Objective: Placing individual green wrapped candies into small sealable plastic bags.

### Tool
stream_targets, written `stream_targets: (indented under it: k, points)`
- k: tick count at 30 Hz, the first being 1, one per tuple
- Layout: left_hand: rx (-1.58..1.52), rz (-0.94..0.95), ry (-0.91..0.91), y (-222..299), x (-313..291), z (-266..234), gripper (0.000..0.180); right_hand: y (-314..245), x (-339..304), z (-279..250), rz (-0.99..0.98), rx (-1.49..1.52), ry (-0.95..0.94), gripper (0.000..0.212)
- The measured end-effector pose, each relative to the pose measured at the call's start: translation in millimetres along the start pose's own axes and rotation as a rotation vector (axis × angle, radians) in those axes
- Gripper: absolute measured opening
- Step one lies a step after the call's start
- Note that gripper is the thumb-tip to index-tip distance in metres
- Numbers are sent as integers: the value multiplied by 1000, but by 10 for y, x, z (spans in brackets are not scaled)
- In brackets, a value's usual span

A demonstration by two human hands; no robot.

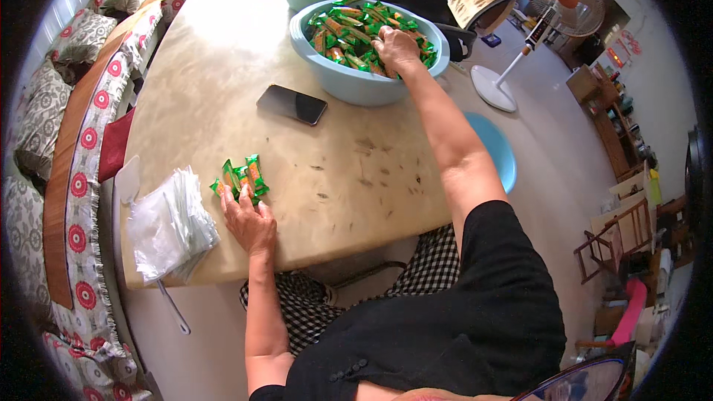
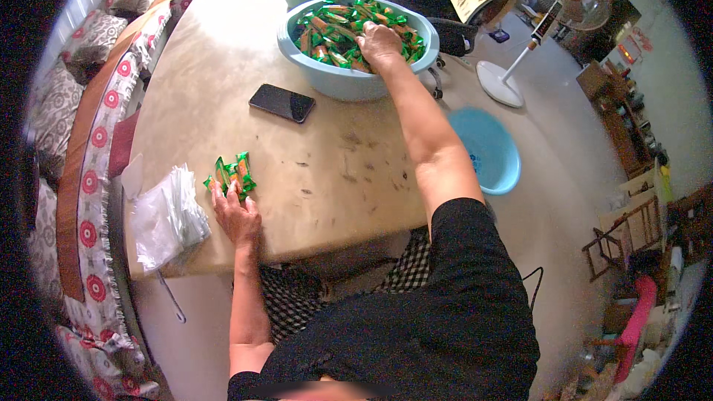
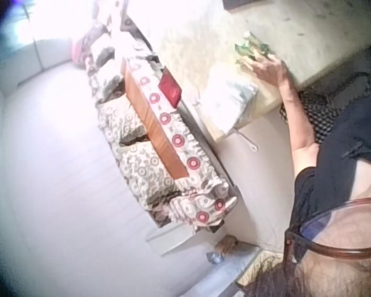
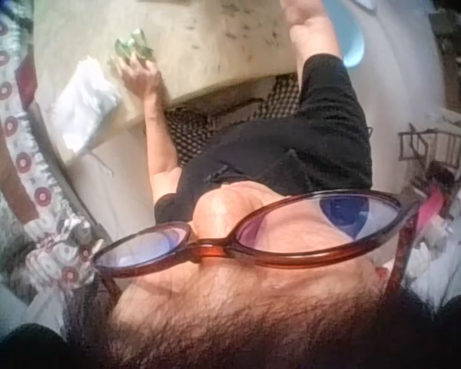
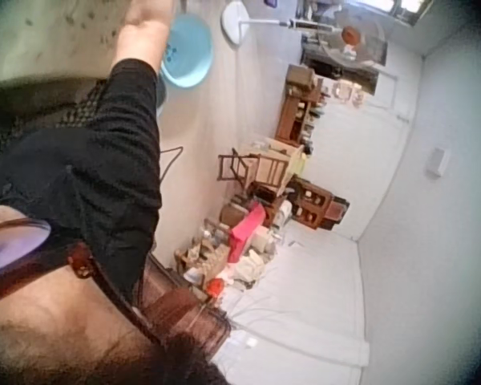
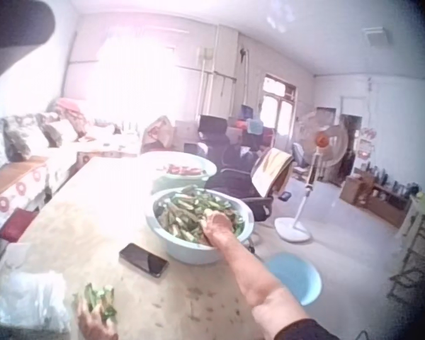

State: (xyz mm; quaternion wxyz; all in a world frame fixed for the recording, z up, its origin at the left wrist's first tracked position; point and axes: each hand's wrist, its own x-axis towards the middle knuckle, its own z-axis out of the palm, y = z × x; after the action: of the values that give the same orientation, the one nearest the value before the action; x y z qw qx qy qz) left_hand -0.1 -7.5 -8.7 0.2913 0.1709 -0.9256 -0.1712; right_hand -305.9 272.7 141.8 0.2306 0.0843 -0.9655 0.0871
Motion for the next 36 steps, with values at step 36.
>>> stream_targets:
  k: [36]
  points:
    - [-355, -109, 223, -107, -14, 18, 60, -1422, -1488, 363, 110, 1073, -673, 36]
